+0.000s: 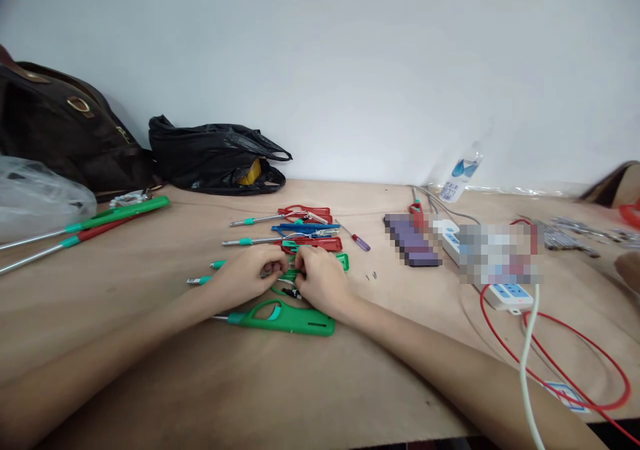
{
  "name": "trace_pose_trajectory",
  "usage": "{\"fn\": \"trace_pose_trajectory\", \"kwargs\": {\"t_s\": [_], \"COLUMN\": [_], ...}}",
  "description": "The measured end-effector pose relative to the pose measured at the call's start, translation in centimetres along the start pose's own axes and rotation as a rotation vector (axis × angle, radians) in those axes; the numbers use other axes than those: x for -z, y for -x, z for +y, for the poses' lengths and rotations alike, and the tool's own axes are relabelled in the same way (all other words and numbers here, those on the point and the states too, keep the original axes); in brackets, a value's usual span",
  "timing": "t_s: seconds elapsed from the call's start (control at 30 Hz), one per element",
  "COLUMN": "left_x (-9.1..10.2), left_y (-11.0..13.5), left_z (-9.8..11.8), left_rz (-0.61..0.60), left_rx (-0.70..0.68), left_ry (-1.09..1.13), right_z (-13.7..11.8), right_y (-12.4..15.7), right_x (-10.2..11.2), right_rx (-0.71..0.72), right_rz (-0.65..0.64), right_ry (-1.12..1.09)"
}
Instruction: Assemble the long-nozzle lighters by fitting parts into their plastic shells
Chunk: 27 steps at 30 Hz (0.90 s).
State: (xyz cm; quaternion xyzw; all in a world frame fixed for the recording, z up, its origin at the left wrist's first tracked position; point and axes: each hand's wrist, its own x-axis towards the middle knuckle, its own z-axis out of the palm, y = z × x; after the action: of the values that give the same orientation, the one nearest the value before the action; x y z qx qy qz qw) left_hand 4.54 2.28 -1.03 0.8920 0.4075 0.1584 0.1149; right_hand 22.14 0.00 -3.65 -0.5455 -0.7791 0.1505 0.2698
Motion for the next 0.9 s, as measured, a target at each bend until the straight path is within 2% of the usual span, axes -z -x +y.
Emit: {"fn": "trace_pose_trajectory", "kwargs": {"t_s": [0.27, 0.63, 0.8, 0.9], "left_x": [0.2, 0.1, 0.0, -0.2], "left_y": [0.2, 0.7, 0.7, 0.8], "left_z": [-0.2, -0.5, -0.6, -0.8], "left_rz": [-0.014, -0.019, -0.035, -0.026], "left_rx": [-0.075, -0.286, -0.287, -0.294], "left_ry": [-0.04, -0.28, -0.298, -0.271], "right_z": [0.2, 0.2, 0.0, -0.3], "right_y": [0.0, 0.0, 0.3, 0.7], "right_x": [-0.1, 0.0, 1.7, 3.2], "right_rx": [0.008, 0.071, 0.166, 0.216], "right_rz": [0.006, 0.019, -0.013, -0.149], "right_ry": [-0.019, 0.019, -0.021, -0.037]}}
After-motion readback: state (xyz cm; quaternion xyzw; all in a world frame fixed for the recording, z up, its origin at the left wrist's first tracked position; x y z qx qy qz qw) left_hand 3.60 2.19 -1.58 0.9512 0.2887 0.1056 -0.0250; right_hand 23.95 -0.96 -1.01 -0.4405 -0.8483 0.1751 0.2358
